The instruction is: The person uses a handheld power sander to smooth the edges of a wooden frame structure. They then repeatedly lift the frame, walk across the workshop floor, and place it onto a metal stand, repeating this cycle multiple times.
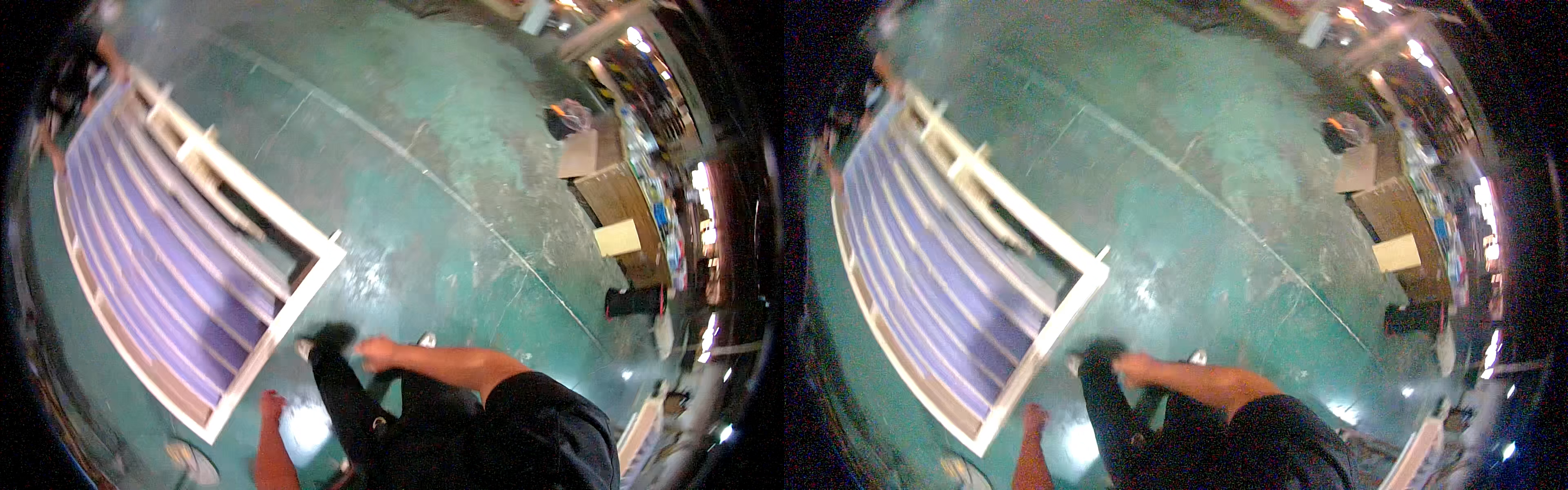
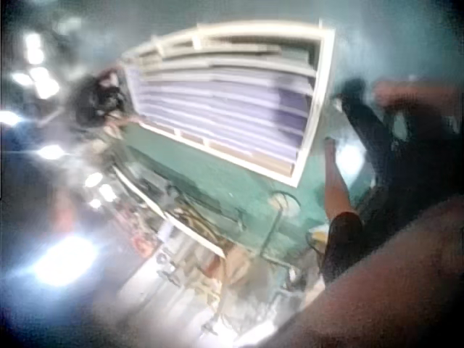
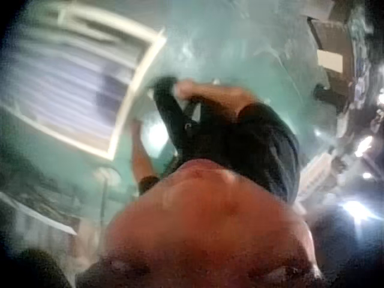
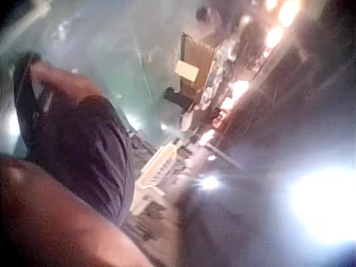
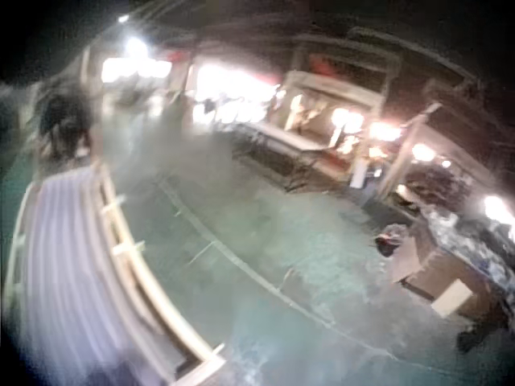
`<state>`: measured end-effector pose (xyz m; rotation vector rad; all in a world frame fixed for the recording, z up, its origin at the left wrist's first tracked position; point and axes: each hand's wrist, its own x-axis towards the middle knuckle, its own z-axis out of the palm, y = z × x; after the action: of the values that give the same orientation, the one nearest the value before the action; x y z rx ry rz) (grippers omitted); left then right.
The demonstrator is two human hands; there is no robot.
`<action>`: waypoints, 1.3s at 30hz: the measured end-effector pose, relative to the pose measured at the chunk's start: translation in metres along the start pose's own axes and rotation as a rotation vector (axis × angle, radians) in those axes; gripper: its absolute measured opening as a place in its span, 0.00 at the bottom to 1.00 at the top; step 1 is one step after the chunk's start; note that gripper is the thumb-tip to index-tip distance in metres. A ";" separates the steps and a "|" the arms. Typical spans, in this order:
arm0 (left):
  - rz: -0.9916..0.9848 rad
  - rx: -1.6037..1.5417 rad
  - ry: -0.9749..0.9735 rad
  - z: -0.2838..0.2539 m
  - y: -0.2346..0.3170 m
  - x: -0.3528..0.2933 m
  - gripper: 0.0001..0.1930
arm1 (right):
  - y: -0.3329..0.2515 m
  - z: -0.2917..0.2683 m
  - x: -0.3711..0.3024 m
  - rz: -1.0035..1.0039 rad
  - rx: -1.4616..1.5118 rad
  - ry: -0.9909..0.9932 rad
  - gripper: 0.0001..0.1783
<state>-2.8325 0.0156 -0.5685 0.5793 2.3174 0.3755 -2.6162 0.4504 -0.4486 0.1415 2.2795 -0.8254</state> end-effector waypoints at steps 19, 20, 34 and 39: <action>0.329 -0.270 -0.789 0.172 0.691 0.100 0.11 | 0.380 0.213 -0.588 1.274 1.028 1.225 0.11; 0.270 -0.159 -0.866 0.184 0.720 0.116 0.10 | 0.377 0.232 -0.602 1.284 1.073 1.218 0.11; 2.136 1.372 -0.937 0.632 1.285 0.035 0.09 | 0.244 0.493 -0.517 1.274 1.498 0.548 0.09; 1.368 0.545 -1.152 0.767 1.484 -0.122 0.10 | 0.375 0.450 -0.578 1.169 1.650 0.593 0.18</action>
<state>-1.7738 1.3044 -0.4199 1.9584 0.6227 -0.0636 -1.8026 0.5509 -0.5179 2.3010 0.8326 -1.7243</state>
